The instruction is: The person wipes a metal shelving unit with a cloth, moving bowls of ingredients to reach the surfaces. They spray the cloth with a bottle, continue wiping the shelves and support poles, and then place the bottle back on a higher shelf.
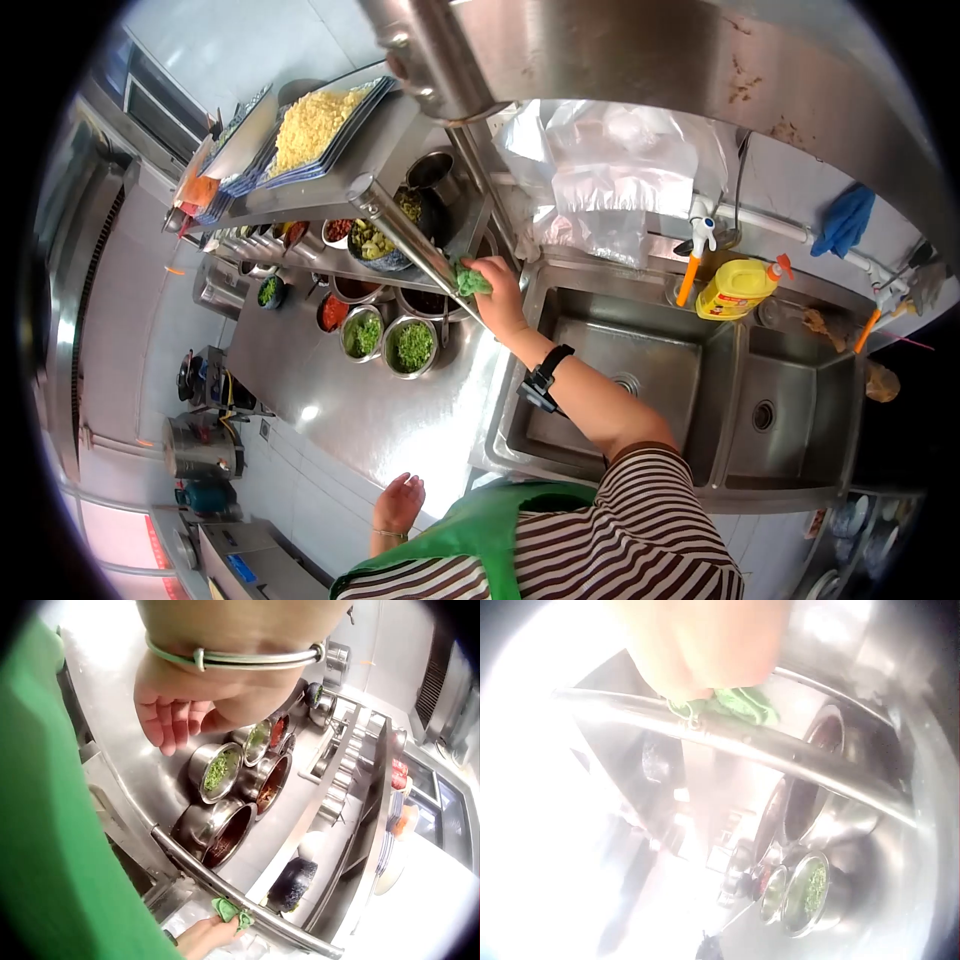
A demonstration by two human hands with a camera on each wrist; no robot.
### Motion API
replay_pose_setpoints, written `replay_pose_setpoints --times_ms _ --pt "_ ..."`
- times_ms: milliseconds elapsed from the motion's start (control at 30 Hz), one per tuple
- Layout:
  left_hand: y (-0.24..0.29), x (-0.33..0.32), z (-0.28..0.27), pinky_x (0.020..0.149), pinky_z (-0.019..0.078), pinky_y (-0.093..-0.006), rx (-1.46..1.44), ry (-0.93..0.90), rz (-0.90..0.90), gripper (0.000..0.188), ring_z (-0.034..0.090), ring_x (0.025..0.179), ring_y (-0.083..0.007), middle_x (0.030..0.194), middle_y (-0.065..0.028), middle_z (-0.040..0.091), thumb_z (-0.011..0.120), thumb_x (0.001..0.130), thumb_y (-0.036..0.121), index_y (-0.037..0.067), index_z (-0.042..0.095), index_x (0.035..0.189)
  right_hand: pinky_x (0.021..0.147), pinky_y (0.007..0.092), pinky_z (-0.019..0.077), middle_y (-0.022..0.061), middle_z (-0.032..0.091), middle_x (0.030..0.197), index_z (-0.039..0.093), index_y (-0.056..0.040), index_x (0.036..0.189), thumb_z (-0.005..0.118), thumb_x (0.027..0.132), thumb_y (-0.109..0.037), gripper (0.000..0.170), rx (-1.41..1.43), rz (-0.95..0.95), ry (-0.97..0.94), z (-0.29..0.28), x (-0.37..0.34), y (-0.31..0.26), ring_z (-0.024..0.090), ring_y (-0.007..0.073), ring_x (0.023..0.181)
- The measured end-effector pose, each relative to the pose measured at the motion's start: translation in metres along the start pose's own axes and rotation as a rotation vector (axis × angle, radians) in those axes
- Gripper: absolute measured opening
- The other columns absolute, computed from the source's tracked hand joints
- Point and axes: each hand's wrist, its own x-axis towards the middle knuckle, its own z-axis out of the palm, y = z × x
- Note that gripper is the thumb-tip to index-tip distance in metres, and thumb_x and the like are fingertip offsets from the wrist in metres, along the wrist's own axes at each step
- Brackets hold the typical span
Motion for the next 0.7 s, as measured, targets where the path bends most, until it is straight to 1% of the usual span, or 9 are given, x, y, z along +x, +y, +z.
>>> replay_pose_setpoints --times_ms 233,333,400,467,533,600,633,667,700 --pt "0.009 -0.007 0.041 0.092 0.0526 -0.0407 0.130 -0.078 0.115 0.010 0.063 0.098 -0.0291 0.096 -0.0134 0.066 0.061 0.095 0.010 0.002 0.063 0.101 0.091 0.0348 0.0497 0.0144 0.067 0.110 0.067 -0.0055 0.114 0.059 0.077 0.013 0.041 -0.046 0.091 0.119 0.000 0.082 0.059 0.063 0.0291 0.108" --pt "0.007 -0.005 0.028 0.092 0.0529 -0.0404 0.137 -0.034 0.128 0.009 0.063 0.097 -0.0289 0.095 -0.0132 0.066 0.061 0.095 0.010 0.002 0.063 0.100 0.090 0.0374 0.0496 0.0177 0.066 0.110 0.068 -0.0069 0.111 0.055 0.075 0.013 0.044 -0.001 0.100 0.263 0.007 0.092 0.066 0.063 0.0334 0.105" --pt "0.007 -0.002 0.015 0.091 0.0531 -0.0407 0.128 -0.086 0.126 0.010 0.063 0.096 -0.0294 0.096 -0.0144 0.065 0.060 0.095 0.009 0.001 0.062 0.101 0.090 0.0373 0.0495 0.0176 0.066 0.109 0.068 -0.0072 0.112 0.054 0.074 0.013 0.045 0.046 0.162 0.238 0.009 0.061 0.043 0.064 0.0330 0.104" --pt "0.004 0.007 0.005 0.091 0.0532 -0.0413 0.072 -0.044 0.044 0.011 0.062 0.097 -0.0299 0.097 -0.0152 0.065 0.060 0.096 0.009 0.000 0.061 0.102 0.092 0.0334 0.0487 0.0145 0.066 0.115 0.067 -0.0066 0.115 0.059 0.078 0.012 0.042 0.059 0.154 0.132 0.004 0.029 0.030 0.064 0.0263 0.107" --pt "0.005 0.010 0.008 0.092 0.0531 -0.0416 0.076 -0.066 0.010 0.011 0.062 0.098 -0.0303 0.097 -0.0151 0.065 0.060 0.096 0.009 0.000 0.061 0.103 0.092 0.0336 0.0490 0.0146 0.067 0.113 0.067 -0.0060 0.115 0.058 0.078 0.012 0.042 0.072 0.141 0.102 0.001 0.028 0.031 0.064 0.0266 0.106" --pt "0.004 0.008 0.018 0.092 0.0529 -0.0412 0.189 0.021 0.056 0.011 0.062 0.098 -0.0299 0.096 -0.0140 0.066 0.060 0.096 0.009 0.001 0.061 0.102 0.092 0.0337 0.0494 0.0148 0.067 0.112 0.066 -0.0054 0.115 0.058 0.077 0.012 0.042 0.087 0.141 0.080 0.001 0.033 0.037 0.065 0.0269 0.104" --pt "0.006 0.007 0.023 0.092 0.0529 -0.0412 0.196 0.022 0.057 0.011 0.062 0.098 -0.0299 0.096 -0.0140 0.066 0.060 0.096 0.009 0.001 0.061 0.102 0.089 0.0366 0.0500 0.0165 0.068 0.106 0.067 -0.0052 0.111 0.058 0.077 0.010 0.038 0.055 0.147 0.167 0.005 0.049 0.051 0.065 0.0321 0.101" --pt "0.007 0.006 0.027 0.092 0.0528 -0.0410 0.186 -0.072 0.071 0.011 0.062 0.098 -0.0296 0.097 -0.0137 0.066 0.059 0.096 0.010 0.001 0.061 0.102 0.086 0.0395 0.0507 0.0182 0.068 0.101 0.067 -0.0050 0.108 0.058 0.077 0.008 0.035 0.023 0.152 0.251 0.007 0.066 0.064 0.065 0.0374 0.098" --pt "0.008 0.004 0.031 0.091 0.0527 -0.0409 0.176 -0.166 0.087 0.010 0.062 0.098 -0.0293 0.098 -0.0133 0.066 0.059 0.097 0.010 0.002 0.061 0.102 0.086 0.0395 0.0507 0.0182 0.068 0.101 0.067 -0.0050 0.108 0.058 0.077 0.008 0.035 0.028 0.153 0.253 0.006 0.084 0.074 0.065 0.0374 0.098"
